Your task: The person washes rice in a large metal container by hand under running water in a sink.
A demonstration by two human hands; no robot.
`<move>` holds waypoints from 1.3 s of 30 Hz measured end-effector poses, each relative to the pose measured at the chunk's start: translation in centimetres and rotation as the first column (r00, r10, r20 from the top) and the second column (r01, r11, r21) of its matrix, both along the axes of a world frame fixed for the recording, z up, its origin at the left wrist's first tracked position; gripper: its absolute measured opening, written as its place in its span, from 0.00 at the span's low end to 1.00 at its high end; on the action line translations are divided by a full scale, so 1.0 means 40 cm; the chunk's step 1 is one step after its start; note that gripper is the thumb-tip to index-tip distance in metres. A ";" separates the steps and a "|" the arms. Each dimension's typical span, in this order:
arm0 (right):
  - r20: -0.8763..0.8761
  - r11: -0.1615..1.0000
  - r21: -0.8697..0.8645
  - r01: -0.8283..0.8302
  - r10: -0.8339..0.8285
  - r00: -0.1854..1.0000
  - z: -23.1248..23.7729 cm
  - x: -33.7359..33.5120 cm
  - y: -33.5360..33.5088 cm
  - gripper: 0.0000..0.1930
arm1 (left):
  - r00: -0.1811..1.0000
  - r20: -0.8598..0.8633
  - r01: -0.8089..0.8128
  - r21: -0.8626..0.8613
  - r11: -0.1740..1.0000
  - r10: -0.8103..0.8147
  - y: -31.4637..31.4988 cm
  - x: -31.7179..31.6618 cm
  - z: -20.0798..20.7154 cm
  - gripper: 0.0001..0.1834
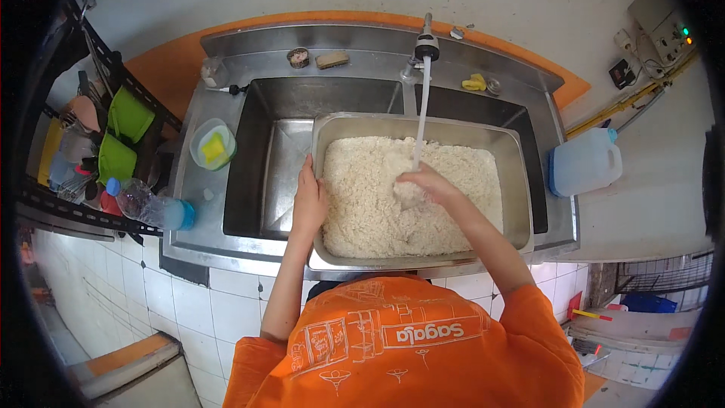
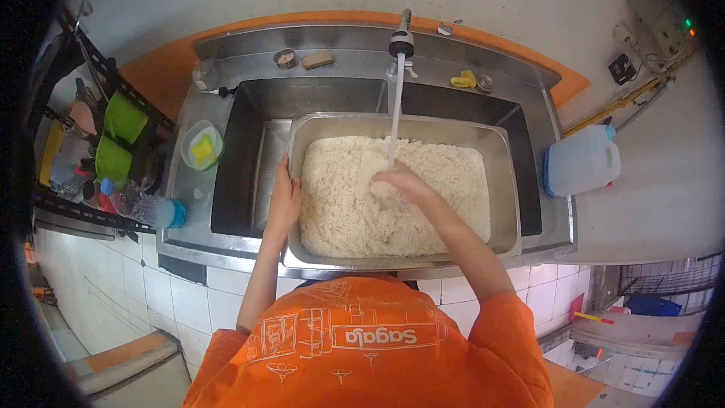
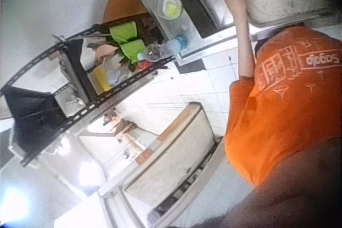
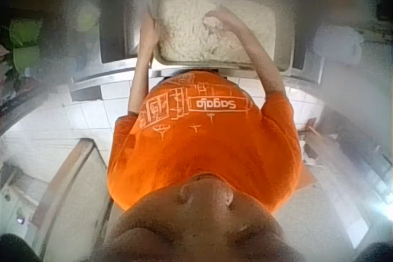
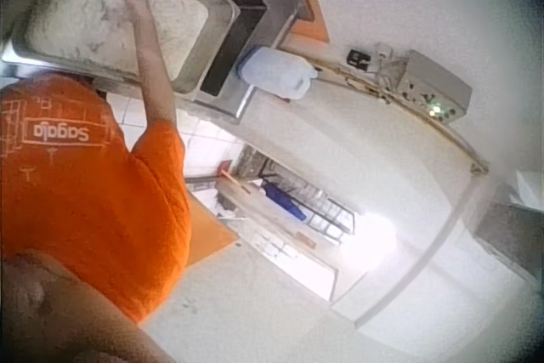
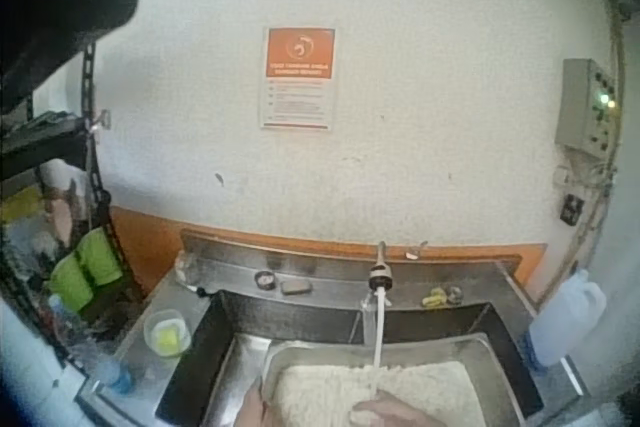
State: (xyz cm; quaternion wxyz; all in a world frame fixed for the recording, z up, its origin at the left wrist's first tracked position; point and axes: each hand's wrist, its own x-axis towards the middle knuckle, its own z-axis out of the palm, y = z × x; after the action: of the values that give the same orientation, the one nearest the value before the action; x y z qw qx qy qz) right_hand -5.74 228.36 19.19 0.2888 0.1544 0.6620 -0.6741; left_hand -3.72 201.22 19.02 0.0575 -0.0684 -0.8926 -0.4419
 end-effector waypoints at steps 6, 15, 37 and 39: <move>-0.265 0.941 0.338 -0.015 0.110 0.958 0.095 -0.044 0.016 0.21 | 1.000 0.001 -0.027 -0.009 1.000 0.027 -0.012 0.002 -0.011 0.28; -0.509 0.521 0.833 0.184 0.596 0.621 -0.085 -0.101 -0.046 0.11 | 1.000 0.023 -0.015 -0.022 1.000 0.016 0.003 -0.006 -0.002 0.29; -0.010 0.123 0.981 -0.150 0.803 0.596 -0.122 0.208 0.061 0.36 | 0.995 0.105 -0.004 0.005 1.000 0.003 0.017 -0.001 0.044 0.28; -0.119 0.072 0.990 0.124 0.897 0.426 -0.135 0.193 0.043 0.33 | 0.991 0.136 -0.012 0.006 1.000 0.011 0.017 -0.003 0.043 0.28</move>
State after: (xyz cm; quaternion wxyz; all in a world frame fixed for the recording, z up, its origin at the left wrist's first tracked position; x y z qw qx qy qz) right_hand 1.97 230.08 13.80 0.0160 -0.2371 0.9711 0.0231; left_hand -3.85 201.88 20.74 -0.0008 -0.0329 -0.8934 -0.4482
